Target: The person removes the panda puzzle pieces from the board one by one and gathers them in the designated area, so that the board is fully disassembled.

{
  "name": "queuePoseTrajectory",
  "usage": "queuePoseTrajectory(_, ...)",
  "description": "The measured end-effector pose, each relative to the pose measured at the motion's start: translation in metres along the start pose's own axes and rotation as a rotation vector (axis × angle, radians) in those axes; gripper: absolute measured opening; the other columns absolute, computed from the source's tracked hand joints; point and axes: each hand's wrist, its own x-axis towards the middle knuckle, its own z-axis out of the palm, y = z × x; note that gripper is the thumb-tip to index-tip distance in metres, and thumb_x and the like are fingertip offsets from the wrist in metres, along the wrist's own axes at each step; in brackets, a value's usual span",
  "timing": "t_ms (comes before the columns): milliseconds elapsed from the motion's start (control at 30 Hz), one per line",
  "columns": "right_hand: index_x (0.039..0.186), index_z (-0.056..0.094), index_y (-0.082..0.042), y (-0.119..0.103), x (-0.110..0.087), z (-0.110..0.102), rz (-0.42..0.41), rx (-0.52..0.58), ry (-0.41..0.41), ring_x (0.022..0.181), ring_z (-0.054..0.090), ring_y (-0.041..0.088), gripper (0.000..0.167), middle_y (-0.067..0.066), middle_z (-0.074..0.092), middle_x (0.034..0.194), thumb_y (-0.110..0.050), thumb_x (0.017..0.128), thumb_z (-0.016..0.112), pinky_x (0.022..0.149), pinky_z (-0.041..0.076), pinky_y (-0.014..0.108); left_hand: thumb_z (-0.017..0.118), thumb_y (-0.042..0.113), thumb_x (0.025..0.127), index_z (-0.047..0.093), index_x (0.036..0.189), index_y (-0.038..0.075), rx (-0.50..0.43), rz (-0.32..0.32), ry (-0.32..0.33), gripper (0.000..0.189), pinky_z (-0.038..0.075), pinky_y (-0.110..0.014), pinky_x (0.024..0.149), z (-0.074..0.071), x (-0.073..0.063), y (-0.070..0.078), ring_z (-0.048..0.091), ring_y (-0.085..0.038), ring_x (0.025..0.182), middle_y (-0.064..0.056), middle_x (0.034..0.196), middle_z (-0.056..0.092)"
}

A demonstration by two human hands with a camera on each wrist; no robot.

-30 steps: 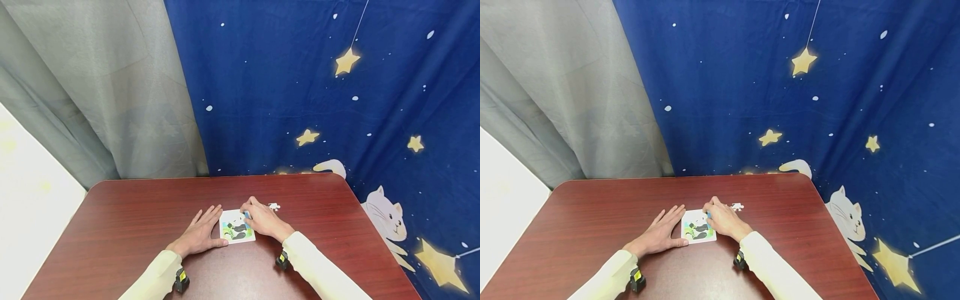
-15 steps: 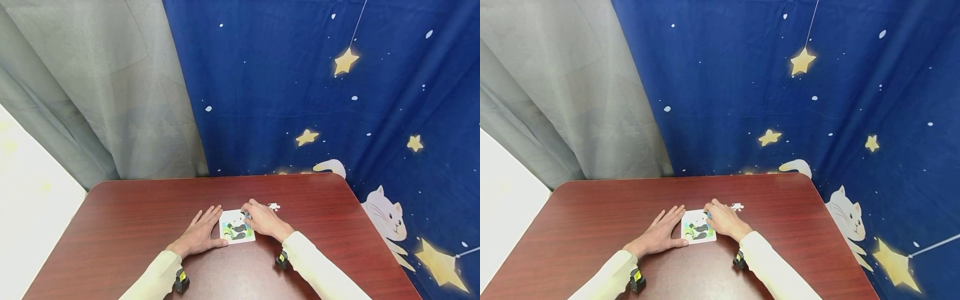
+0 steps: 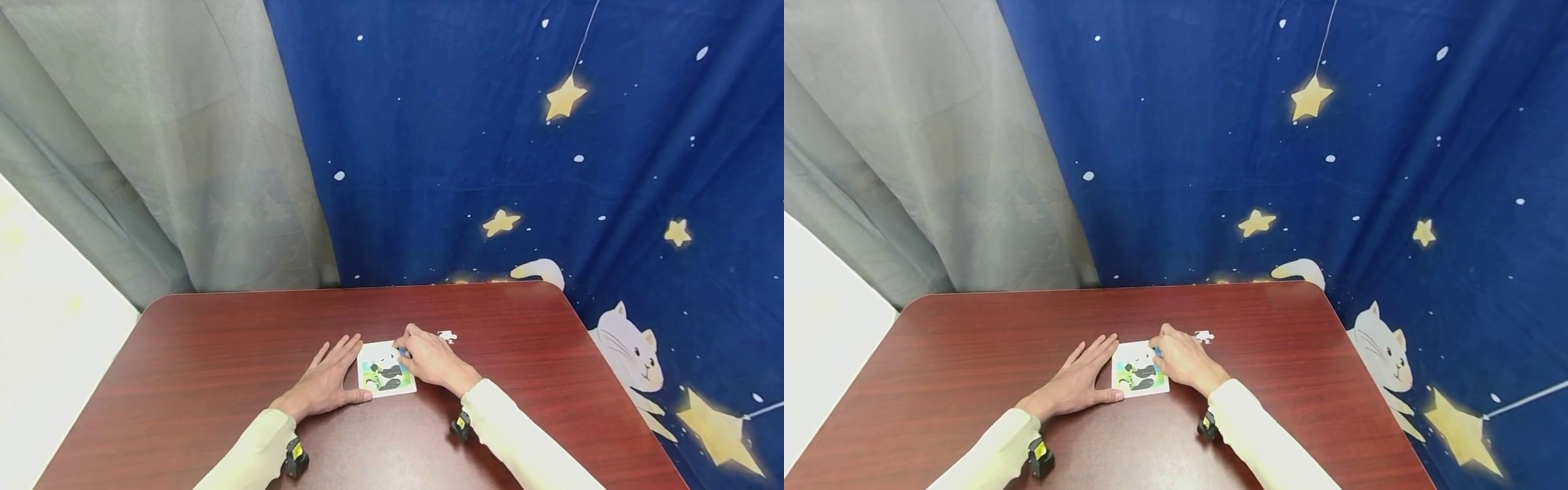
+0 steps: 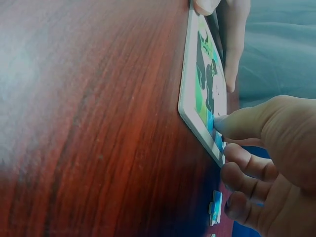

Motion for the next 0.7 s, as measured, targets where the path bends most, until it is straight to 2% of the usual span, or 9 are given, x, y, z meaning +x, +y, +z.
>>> queuePoseTrajectory(233,0.122,0.073,-0.016,0.0005,0.0012,0.0003,0.006,0.039,0.009,0.082,0.062,0.014,0.025,0.002,0.058,0.111,-0.022,0.097,0.077,0.071,0.054,0.031,0.073,0.067,0.091,0.029,0.169,0.006,0.015,-0.007,-0.006,0.108,0.01,-0.064,0.135,-0.0002,0.0001,-0.0007,0.017,-0.034,0.169,-0.009,0.179,0.024)
queuePoseTrajectory(467,0.118,0.067,-0.015,0.0012,0.0018,-0.0006,-0.002,0.065,0.02,0.08,0.061,0.015,0.026,0.002,0.059,0.113,-0.019,0.096,0.079,0.071,0.054,0.033,0.074,0.069,0.088,0.034,0.167,0.004,-0.029,0.027,0.044,0.11,0.011,-0.067,0.133,0.0039,0.0007,-0.0039,0.022,-0.038,0.167,-0.012,0.177,0.029)
queuePoseTrajectory(700,0.125,0.068,-0.014,0.0012,0.0008,0.001,0.003,0.111,0.023,0.089,0.065,0.016,0.031,0.002,0.064,0.116,-0.018,0.096,0.078,0.081,0.058,0.036,0.074,0.067,0.09,0.031,0.168,0.005,-0.002,0.007,0.009,0.108,0.011,-0.065,0.134,0.002,0.0015,-0.003,0.019,-0.035,0.168,-0.01,0.179,0.026)
